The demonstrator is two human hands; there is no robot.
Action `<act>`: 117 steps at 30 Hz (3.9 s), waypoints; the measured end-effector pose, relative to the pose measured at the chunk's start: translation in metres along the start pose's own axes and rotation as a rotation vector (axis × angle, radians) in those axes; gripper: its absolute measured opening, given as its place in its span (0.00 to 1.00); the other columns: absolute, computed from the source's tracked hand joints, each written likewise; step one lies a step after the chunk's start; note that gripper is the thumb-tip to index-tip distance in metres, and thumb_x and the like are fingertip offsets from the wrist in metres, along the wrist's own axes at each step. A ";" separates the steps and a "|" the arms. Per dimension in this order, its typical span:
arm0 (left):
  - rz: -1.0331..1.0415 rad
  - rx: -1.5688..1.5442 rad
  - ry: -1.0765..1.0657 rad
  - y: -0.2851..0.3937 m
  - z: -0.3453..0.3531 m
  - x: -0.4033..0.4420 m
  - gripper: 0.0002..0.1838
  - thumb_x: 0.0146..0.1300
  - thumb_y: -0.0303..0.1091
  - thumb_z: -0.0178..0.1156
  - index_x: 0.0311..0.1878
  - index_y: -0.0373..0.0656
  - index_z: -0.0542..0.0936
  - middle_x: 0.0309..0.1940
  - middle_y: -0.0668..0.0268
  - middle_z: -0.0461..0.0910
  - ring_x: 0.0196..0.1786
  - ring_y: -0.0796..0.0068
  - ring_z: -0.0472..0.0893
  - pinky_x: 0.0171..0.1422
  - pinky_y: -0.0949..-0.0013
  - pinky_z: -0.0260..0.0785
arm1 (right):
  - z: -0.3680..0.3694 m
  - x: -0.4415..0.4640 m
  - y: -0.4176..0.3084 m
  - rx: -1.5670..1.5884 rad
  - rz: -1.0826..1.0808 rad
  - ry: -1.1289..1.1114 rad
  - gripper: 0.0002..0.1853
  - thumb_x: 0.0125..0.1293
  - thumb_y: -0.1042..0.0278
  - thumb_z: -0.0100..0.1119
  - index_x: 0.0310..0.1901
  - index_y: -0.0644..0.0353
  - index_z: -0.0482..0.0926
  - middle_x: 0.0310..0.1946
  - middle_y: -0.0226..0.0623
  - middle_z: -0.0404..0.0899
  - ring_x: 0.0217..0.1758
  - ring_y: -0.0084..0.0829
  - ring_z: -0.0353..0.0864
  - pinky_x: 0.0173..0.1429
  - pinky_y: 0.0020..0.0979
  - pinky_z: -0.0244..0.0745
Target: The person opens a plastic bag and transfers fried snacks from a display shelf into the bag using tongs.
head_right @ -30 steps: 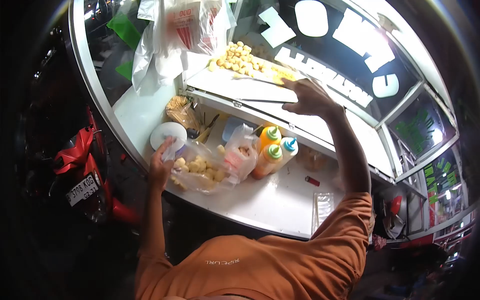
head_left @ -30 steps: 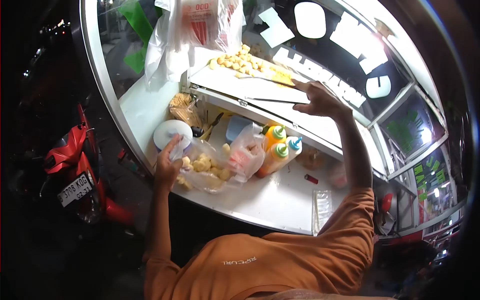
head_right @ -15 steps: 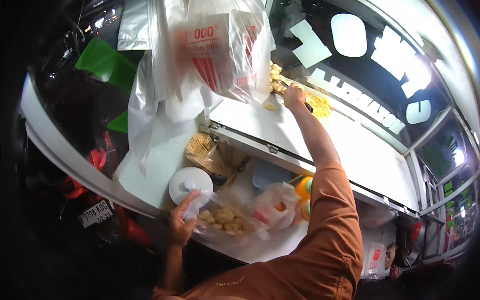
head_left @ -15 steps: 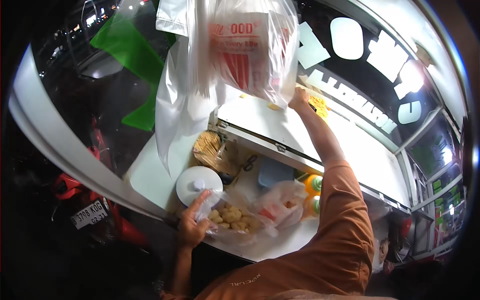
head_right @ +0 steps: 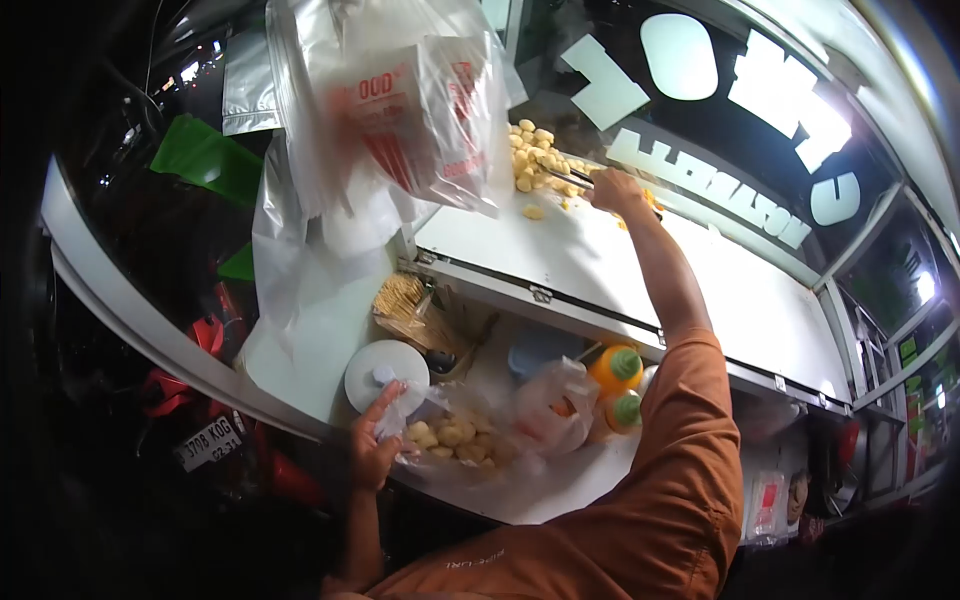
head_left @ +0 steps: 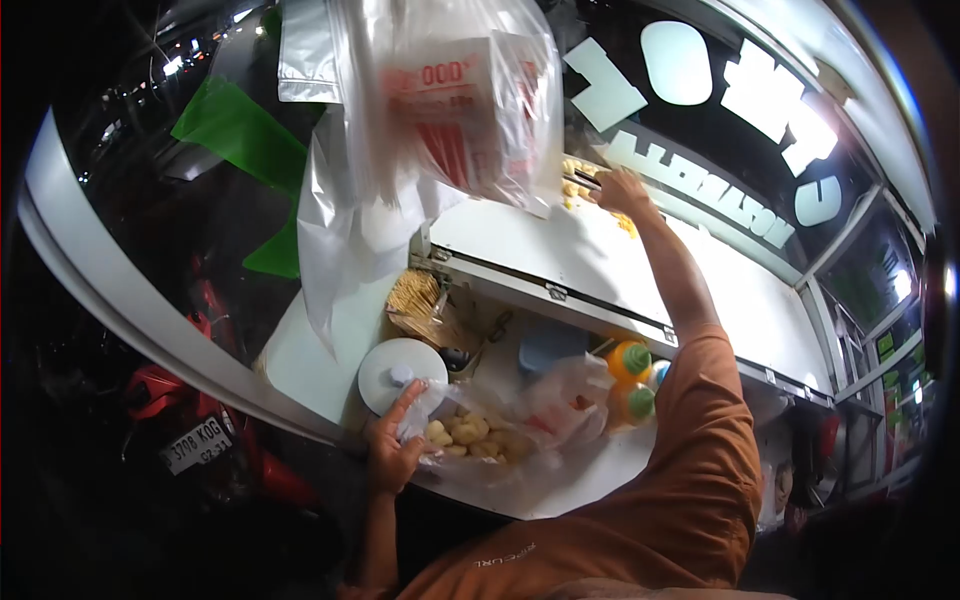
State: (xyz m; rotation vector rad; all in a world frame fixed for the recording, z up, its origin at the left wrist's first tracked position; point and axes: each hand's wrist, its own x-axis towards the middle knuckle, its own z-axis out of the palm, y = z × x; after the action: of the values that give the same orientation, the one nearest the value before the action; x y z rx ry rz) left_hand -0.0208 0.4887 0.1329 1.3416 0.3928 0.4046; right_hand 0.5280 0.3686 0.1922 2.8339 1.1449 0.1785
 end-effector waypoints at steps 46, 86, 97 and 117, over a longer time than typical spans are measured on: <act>0.013 0.050 -0.025 0.012 0.000 -0.005 0.42 0.44 0.12 0.44 0.71 0.35 0.63 0.68 0.54 0.67 0.72 0.65 0.63 0.70 0.69 0.63 | 0.052 -0.014 0.038 0.433 0.271 -0.256 0.40 0.57 0.33 0.59 0.47 0.72 0.80 0.36 0.49 0.82 0.36 0.38 0.81 0.42 0.36 0.74; -0.004 -0.109 -0.016 -0.007 0.006 0.003 0.41 0.50 0.11 0.43 0.73 0.34 0.58 0.71 0.57 0.63 0.67 0.66 0.70 0.53 0.74 0.75 | -0.112 -0.202 -0.034 0.780 -0.386 -0.728 0.18 0.72 0.48 0.50 0.41 0.57 0.72 0.19 0.23 0.64 0.14 0.15 0.63 0.14 0.21 0.62; 0.173 0.165 -0.008 -0.004 0.002 -0.028 0.42 0.47 0.12 0.47 0.73 0.35 0.61 0.69 0.54 0.65 0.66 0.70 0.69 0.61 0.77 0.66 | -0.075 -0.324 -0.194 0.067 -0.847 -0.261 0.23 0.58 0.49 0.64 0.46 0.60 0.75 0.25 0.44 0.81 0.31 0.48 0.82 0.35 0.46 0.76; 0.187 0.208 -0.023 -0.005 -0.013 -0.013 0.42 0.44 0.18 0.46 0.70 0.31 0.63 0.68 0.49 0.66 0.73 0.64 0.62 0.74 0.67 0.52 | 0.023 0.005 -0.139 -0.097 0.150 0.125 0.34 0.64 0.53 0.57 0.66 0.64 0.60 0.50 0.49 0.75 0.46 0.46 0.82 0.35 0.45 0.80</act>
State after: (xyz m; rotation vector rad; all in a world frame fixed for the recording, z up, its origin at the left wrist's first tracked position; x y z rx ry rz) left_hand -0.0381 0.4923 0.1266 1.5911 0.2972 0.5134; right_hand 0.4389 0.4709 0.1532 2.8566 0.9154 0.4140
